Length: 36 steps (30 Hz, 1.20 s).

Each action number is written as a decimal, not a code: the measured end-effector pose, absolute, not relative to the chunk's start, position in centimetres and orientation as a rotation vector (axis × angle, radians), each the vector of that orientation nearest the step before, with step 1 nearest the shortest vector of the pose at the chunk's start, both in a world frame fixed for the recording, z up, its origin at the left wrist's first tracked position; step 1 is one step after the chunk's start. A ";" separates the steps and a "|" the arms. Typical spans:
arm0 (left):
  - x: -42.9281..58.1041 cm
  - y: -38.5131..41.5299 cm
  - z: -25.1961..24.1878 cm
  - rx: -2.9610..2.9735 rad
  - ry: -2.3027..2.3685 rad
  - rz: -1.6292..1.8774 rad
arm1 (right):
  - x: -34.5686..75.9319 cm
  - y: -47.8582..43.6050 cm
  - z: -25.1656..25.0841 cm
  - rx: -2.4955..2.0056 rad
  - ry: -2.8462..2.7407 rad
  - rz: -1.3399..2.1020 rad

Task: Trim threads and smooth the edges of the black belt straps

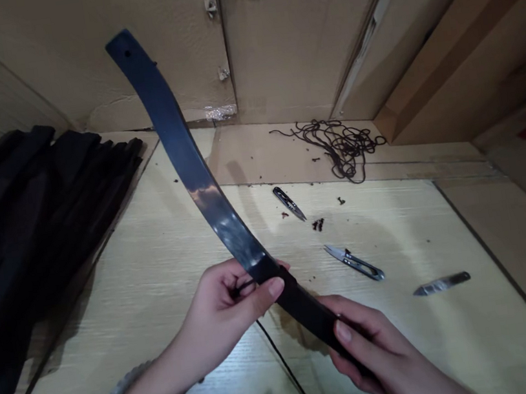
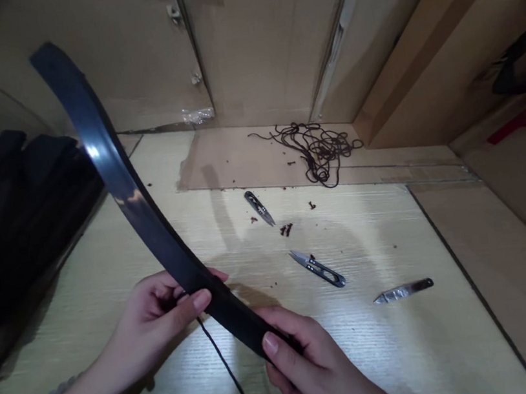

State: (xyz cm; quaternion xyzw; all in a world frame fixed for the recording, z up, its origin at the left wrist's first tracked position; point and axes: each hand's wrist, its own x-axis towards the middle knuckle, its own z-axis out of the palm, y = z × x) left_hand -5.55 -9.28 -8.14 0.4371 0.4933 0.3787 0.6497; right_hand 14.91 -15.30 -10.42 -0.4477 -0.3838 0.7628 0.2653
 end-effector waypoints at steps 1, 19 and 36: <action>-5.5 -9.3 -8.2 1.013 1.151 0.871 | 14.9 -15.3 -10.4 -1.212 -1.028 2.061; -5.5 -9.2 -9.8 0.960 0.975 0.952 | 15.3 -15.9 -11.3 -1.295 -1.299 1.839; -7.0 -9.5 -8.8 1.054 0.858 0.878 | 16.6 -16.0 -11.7 -0.872 -0.822 2.409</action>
